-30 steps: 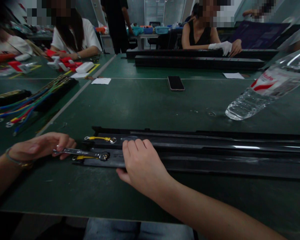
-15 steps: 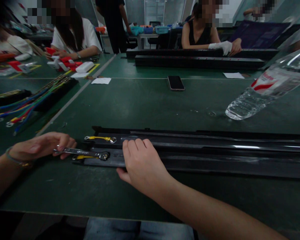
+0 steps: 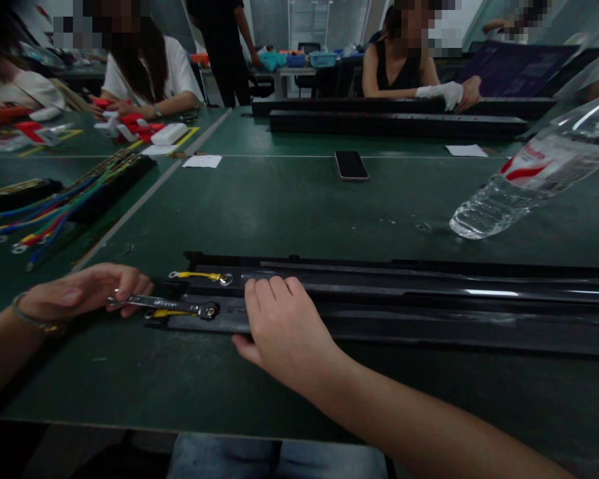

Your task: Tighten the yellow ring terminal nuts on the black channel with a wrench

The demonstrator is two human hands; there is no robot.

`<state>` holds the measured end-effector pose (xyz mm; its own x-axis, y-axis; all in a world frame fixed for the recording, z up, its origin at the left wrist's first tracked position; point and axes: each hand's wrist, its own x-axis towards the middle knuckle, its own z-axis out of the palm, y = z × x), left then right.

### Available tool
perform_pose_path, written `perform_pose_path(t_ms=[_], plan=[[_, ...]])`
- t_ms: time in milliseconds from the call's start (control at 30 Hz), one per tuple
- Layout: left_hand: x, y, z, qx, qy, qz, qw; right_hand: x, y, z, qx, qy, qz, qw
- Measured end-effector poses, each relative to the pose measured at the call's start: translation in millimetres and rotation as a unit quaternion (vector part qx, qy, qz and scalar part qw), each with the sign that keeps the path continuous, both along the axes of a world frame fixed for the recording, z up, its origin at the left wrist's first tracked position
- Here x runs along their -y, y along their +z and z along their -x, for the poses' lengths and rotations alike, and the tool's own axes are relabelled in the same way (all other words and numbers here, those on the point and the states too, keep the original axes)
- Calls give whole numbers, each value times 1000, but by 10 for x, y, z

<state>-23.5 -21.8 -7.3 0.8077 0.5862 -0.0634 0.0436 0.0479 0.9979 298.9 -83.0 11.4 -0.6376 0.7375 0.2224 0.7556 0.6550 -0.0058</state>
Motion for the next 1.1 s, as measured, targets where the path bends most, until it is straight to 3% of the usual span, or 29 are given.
perform_pose_path(t_ms=[1100], plan=[[14,68,-48,-13,16,11,1000,1,-5,8,8,1,9,1000]])
